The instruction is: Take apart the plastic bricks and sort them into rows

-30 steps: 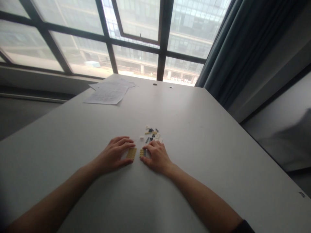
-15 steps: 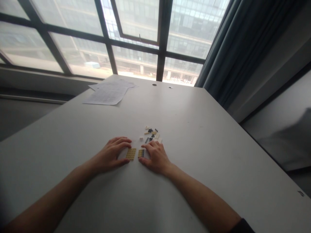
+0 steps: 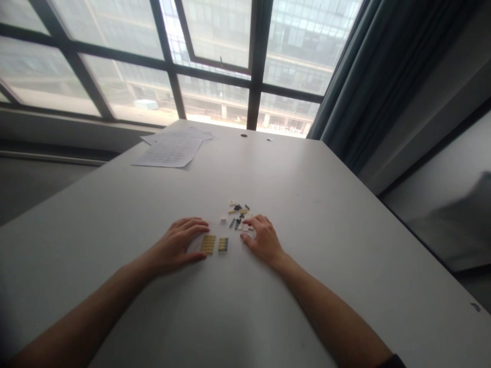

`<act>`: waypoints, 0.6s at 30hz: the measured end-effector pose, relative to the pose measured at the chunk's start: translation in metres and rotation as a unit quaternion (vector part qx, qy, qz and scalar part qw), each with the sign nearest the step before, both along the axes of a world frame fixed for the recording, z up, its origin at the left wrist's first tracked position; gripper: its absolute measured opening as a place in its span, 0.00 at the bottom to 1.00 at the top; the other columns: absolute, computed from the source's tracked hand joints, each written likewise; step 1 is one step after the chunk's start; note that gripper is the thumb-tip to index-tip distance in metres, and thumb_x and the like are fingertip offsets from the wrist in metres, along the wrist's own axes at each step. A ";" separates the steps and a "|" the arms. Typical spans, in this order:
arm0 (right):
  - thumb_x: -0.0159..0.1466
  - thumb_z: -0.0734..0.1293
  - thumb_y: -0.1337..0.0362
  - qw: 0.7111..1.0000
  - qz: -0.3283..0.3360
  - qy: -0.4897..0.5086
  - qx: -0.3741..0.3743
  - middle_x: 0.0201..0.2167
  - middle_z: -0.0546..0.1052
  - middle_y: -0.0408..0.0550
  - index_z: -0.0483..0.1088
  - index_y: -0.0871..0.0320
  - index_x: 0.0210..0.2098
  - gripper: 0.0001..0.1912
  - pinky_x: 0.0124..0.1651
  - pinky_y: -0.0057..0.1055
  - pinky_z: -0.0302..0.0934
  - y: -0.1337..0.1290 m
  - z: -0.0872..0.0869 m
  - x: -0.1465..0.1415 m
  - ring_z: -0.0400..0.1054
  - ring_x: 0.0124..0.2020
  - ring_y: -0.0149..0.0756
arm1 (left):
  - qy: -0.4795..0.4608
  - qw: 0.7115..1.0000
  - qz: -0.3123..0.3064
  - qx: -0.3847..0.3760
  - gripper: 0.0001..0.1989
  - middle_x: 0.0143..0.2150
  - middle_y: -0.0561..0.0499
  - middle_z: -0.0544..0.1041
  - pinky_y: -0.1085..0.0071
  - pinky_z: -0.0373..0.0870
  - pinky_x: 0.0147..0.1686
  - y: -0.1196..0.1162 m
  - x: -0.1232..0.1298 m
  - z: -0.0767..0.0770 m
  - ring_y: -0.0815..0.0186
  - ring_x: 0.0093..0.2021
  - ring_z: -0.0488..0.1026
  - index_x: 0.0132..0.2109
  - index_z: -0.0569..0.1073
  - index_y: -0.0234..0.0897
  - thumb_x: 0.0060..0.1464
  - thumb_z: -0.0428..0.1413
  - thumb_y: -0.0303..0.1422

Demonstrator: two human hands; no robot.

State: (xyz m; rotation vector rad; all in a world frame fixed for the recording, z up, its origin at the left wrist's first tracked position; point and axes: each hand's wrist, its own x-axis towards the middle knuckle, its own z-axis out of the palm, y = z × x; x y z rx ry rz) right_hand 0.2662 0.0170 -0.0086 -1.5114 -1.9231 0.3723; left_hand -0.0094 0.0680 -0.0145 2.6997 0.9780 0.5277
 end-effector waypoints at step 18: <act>0.59 0.69 0.60 0.991 -0.021 -0.131 -0.019 0.43 0.71 0.51 0.73 0.56 0.41 0.12 0.52 0.42 0.55 0.035 0.004 -0.031 0.60 0.49 0.45 | -0.021 1.000 -0.004 0.012 0.24 0.54 0.45 0.71 0.54 0.56 0.57 -0.003 0.001 0.002 0.53 0.57 0.62 0.51 0.70 0.42 0.51 0.57 0.49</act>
